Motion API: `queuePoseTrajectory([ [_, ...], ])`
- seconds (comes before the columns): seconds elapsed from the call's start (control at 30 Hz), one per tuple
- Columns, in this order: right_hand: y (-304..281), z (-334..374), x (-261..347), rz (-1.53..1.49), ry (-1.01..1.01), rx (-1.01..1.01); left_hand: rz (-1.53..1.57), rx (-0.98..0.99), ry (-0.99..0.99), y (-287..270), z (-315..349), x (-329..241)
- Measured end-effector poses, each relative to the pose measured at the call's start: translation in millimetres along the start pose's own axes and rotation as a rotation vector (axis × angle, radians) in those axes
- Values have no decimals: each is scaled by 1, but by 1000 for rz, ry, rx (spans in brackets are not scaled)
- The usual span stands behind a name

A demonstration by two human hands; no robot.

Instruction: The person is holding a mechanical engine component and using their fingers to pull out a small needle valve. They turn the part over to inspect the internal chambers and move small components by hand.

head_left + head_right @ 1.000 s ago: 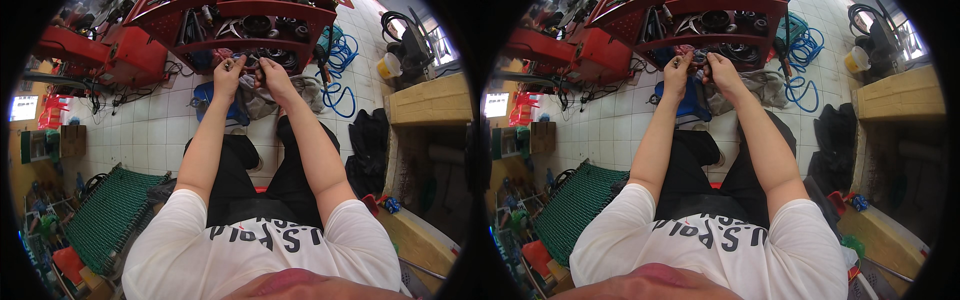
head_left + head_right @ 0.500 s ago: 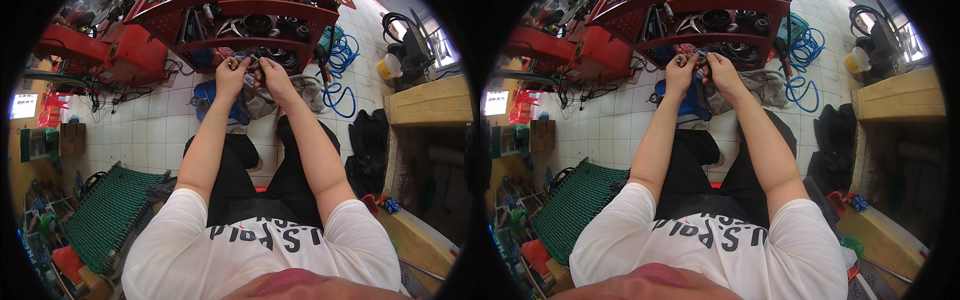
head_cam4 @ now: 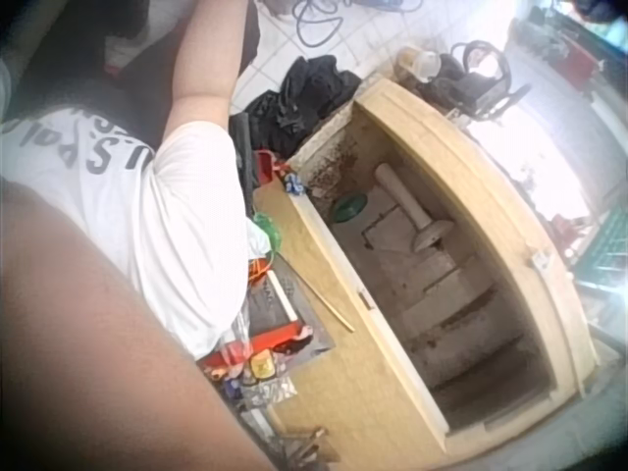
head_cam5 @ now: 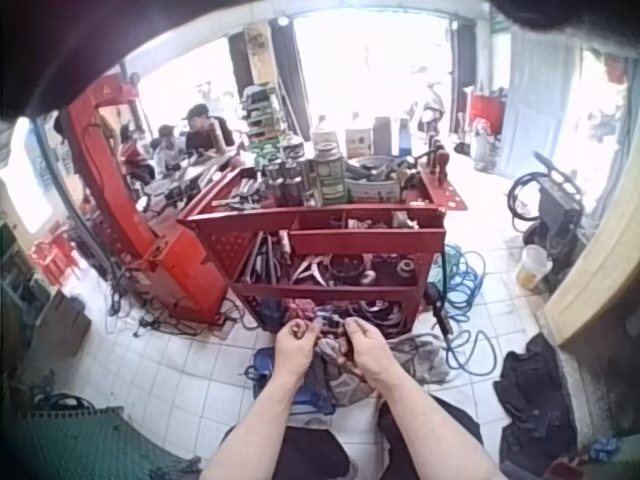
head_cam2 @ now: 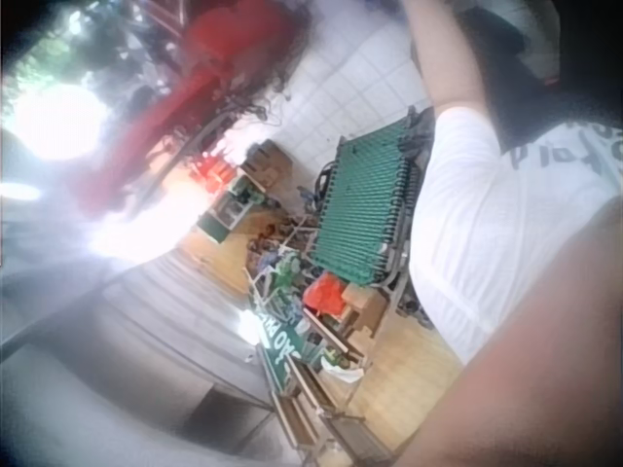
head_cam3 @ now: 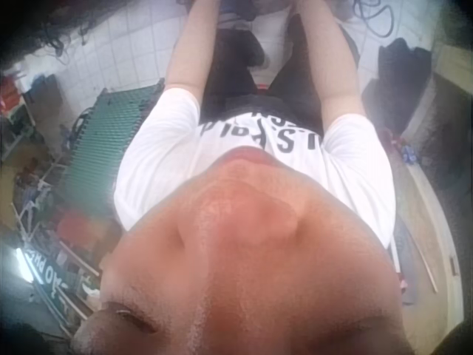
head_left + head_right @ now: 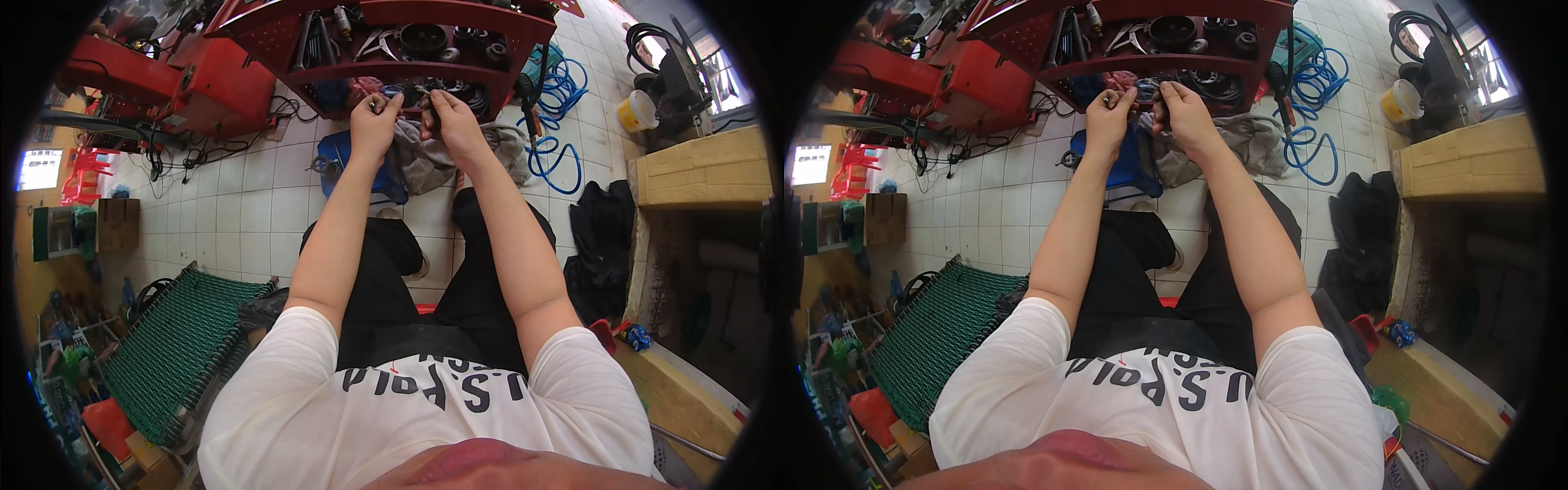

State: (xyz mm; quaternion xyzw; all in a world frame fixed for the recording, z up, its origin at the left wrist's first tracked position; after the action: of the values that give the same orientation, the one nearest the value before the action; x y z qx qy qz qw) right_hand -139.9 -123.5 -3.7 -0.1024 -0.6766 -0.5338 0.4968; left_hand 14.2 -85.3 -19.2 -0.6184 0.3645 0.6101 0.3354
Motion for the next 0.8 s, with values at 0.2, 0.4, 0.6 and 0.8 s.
queuePoseTrajectory([
  [0.2,1,1,-4,189,14,-20,-123,66,119,3,2,-13],
  [0.4,-2,0,-1,118,15,-19,18,-25,-15,-1,0,-5],
  [0.6,3,2,-3,131,26,-22,-234,13,65,-3,-2,-2],
  [0.8,-2,0,0,25,11,-5,-11,-23,7,-4,-2,-6],
])
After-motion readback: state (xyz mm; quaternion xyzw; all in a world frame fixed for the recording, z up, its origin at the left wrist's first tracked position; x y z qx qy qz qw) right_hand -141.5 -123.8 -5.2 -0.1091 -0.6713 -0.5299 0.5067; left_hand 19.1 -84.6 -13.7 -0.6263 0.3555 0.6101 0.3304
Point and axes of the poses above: each hand's wrist, its own z-axis away from the middle knuckle, its own y-axis out of the palm, x = y × z, the point moved 7 cm from there along -z, towards the middle knuckle, and after that the axes turned 9 degrees about -z, right-handed, at the moved point
